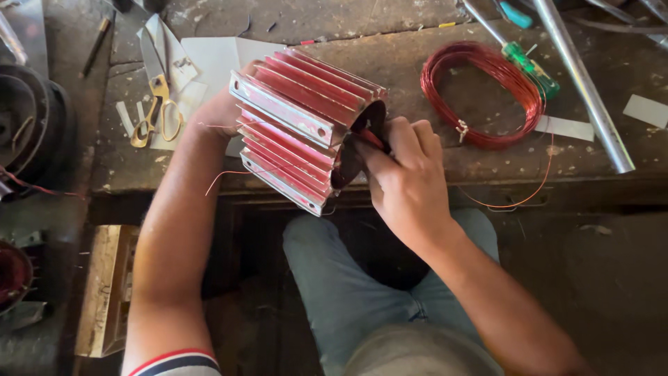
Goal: The person winds copper wire by hand into the slots of a red motor stator, using a flat tool to pack the coils and a hammer to tap them into place. The person also cuts a piece of white insulating material with scissors and inserts it into the stator.
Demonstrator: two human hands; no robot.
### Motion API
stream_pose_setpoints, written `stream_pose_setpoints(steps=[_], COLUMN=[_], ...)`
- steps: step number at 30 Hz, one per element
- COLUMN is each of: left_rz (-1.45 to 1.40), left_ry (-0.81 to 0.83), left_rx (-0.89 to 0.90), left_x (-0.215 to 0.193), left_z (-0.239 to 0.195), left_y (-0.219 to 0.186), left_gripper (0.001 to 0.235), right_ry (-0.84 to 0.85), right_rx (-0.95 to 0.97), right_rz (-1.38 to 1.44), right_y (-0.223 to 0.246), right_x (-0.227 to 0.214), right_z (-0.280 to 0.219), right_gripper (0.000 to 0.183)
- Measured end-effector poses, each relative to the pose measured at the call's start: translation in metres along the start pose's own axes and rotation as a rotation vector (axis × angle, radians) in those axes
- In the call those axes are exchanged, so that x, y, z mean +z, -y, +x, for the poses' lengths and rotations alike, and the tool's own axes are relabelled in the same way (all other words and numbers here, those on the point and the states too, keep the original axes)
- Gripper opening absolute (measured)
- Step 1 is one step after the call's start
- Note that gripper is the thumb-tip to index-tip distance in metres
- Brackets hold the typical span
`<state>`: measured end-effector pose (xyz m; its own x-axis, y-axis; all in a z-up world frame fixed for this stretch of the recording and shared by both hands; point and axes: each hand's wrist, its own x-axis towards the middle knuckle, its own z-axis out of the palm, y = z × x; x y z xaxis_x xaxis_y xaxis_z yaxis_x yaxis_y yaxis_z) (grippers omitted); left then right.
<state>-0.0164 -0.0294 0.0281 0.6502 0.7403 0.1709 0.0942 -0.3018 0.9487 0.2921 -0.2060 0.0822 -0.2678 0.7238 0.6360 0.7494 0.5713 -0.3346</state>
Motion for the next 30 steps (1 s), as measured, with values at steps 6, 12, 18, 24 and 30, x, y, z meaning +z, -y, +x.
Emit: stream_pose_setpoints(steps=[6, 12, 18, 24, 30], left_rz=[-0.032, -0.242, -0.233, -0.188, 0.44], left_ry=[0.049, 0.011, -0.008, 0.083, 0.135], left_rx=[-0.025, -0.102, -0.08, 0.062, 0.13], left_x=[0.011, 0.02, 0.022, 0.01, -0.015], left_z=[0.007, 0.007, 0.008, 0.0, -0.002], left_y=[-0.021, -0.03, -0.03, -0.019, -0.026], left_gripper=[0.058, 0.07, 0.069, 0.084, 0.045], right_ry=[-0.033, -0.171, -0.079, -0.057, -0.017], right_rx=[-0.007, 0.073, 0.047, -0.069, -0.135], right_rz=[0.016, 0.033, -0.05, 0.005, -0.012], right_y=[0.001, 0.015, 0.012, 0.0, -0.004], right_x=[0.0, 0.017, 0.013, -0.008, 0.0], right_z=[0.009, 0.008, 0.004, -0.003, 0.007], right_gripper=[0.027, 0.024, 0.036, 0.032, 0.02])
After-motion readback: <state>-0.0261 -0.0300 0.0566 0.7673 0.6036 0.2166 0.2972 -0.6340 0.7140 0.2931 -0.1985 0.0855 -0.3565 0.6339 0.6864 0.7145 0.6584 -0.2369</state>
